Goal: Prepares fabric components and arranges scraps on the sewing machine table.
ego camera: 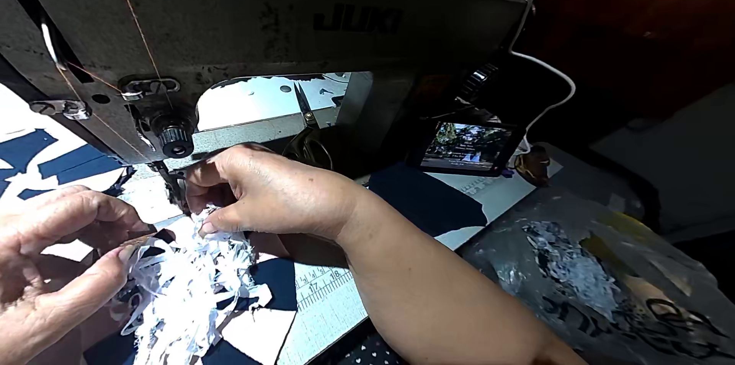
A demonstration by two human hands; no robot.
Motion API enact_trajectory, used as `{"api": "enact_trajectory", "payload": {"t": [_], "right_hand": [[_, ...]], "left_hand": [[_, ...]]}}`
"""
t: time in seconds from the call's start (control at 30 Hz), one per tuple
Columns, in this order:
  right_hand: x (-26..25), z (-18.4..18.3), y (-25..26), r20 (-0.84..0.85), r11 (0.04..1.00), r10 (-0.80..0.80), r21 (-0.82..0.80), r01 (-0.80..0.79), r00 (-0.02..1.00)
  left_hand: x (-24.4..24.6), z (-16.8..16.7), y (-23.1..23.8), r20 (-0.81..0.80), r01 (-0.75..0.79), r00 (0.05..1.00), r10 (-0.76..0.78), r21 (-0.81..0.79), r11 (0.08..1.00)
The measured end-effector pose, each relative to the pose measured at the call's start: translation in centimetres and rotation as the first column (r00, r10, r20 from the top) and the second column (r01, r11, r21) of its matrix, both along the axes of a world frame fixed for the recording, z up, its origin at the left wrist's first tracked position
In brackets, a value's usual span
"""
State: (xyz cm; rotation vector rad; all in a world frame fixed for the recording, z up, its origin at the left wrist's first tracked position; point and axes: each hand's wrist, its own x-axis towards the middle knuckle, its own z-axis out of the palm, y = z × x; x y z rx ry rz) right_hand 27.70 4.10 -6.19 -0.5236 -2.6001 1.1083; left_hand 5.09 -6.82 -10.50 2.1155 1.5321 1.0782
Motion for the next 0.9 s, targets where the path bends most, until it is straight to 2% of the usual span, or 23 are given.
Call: {"api": "enact_trajectory", "payload": {"t": [0.07, 0.13, 0.27, 0.4, 0.57, 0.67, 0.77, 0.83, 0.9], "right_hand": [[0.0, -0.2, 0.0, -0.047, 0.999, 0.034, 0.024, -0.033, 0.998], [0.0, -0.4, -0.2, -0.044, 0.994, 0.093, 0.066, -0.090, 0.995], [-0.1, -0.5, -0.7, 0.088, 0.979, 0.119, 0.153, -0.132, 0.989], [-0.2, -0.8, -0.4, 0.051, 0.977, 0.101, 0.186, -0.109, 0.994], [-0.5, -0.5, -0.3, -0.014, 0.998, -0.012, 0.063, 0.013, 1.000], [-0.2, -0.5, -0.2, 0.020, 0.995, -0.090, 0.051, 0.089, 0.996], [-0.4, -1.2, 0.2, 0.042, 0.994, -0.068, 0.091, 0.064, 0.997], [0.1, -0.8, 0.7, 0.034, 0.987, -0.058, 0.151, 0.052, 0.998], [0.8, -0.1, 0.8, 0.024, 0.985, -0.106, 0.140, 0.101, 0.994]], "left_hand": [[-0.5, -0.7, 0.1, 0.009, 0.012, 1.000, -0.013, 0.012, 1.000], [-0.5, -0.4, -0.1, -0.011, 0.039, 0.999, -0.040, -0.070, 0.997], [1.6, 2.1, -1.2, -0.051, 0.016, 0.998, -0.032, -0.280, 0.960], [0.9, 1.4, -0.7, -0.107, 0.076, 0.989, -0.101, -0.212, 0.974], [-0.3, -0.6, 0.2, -0.042, 0.069, 0.997, -0.069, 0.006, 0.998], [-0.4, -0.7, 0.4, -0.173, 0.060, 0.984, -0.048, 0.065, 0.996], [-0.9, 0.2, -0.3, -0.263, 0.077, 0.963, -0.061, 0.052, 0.996], [-0.9, 1.3, -0.5, -0.226, 0.061, 0.972, -0.064, -0.017, 0.998], [-1.3, 1.9, -0.4, -0.196, 0.054, 0.979, -0.058, -0.024, 0.998]]}}
